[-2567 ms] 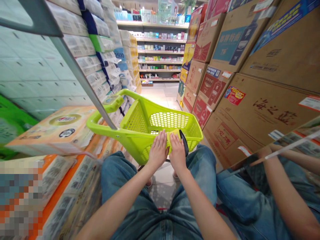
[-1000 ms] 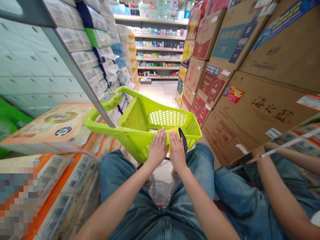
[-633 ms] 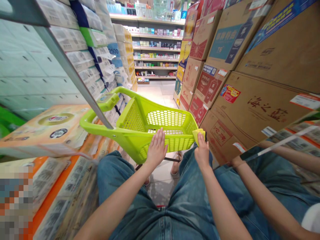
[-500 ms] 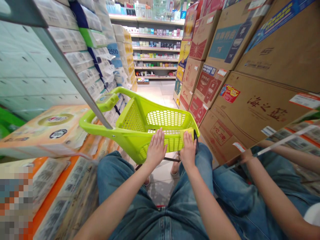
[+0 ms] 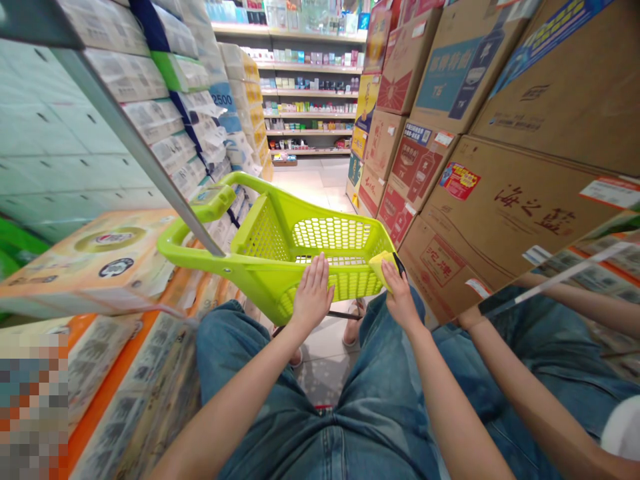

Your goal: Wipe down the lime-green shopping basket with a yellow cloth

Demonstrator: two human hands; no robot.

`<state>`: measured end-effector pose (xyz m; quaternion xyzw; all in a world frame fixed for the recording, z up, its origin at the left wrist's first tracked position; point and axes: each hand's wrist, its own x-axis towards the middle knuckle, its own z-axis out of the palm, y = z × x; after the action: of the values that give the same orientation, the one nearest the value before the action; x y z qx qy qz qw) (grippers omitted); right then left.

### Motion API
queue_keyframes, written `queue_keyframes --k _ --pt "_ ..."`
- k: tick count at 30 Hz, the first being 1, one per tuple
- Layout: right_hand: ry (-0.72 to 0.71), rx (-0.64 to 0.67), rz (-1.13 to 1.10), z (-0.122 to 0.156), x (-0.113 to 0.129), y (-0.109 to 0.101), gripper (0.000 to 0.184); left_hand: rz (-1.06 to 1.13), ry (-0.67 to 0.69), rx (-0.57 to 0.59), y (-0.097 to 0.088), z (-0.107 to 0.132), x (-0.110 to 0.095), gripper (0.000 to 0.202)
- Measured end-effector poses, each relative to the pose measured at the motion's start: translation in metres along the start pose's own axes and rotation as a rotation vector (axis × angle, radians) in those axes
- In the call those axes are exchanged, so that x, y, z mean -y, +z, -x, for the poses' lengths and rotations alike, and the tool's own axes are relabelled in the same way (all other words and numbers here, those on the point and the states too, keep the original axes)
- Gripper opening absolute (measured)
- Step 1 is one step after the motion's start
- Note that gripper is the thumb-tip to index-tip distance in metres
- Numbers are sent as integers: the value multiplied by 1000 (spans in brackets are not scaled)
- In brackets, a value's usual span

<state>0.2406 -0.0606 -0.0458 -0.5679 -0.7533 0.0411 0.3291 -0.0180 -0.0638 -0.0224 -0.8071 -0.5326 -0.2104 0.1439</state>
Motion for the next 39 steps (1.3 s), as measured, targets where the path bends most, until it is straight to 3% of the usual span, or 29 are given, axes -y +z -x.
queue_keyframes --k 3,5,8,11,14,16,19,23,26,29,35,37,39 --pt "20 -17 -54 -1 -19 -3 88 -9 -1 6 0 0 0 70" --pt "100 -96 -12 -6 -6 5 86 -9 -6 7 0 0 0 70" --pt "236 -196 105 -15 45 28 79 6 -13 -5 2 0 0 71" --pt "85 -90 111 -22 102 51 77 23 -10 -25 4 0 0 72" --pt "-39 -14 77 -25 127 55 74 26 -7 -35 5 0 1 71" --pt "-87 10 68 -24 116 46 75 17 -1 -34 5 0 1 71" --pt "-66 2 84 -17 68 23 80 1 7 -30 5 0 1 70" --pt "149 -102 68 -5 -5 -2 82 -13 0 -24 4 0 0 70" --pt "283 -164 66 -2 -23 -5 79 -9 -9 -21 4 0 -1 70" --pt "262 -177 104 -5 5 9 77 -7 -15 -20 4 0 -1 70" --pt "57 -91 86 -21 110 53 75 -38 -10 -26 6 0 0 67" --pt "10 -57 66 -24 127 59 72 -45 -8 -23 6 0 0 66" --pt "-31 -38 61 -24 127 57 72 -43 -3 -22 6 0 1 66"
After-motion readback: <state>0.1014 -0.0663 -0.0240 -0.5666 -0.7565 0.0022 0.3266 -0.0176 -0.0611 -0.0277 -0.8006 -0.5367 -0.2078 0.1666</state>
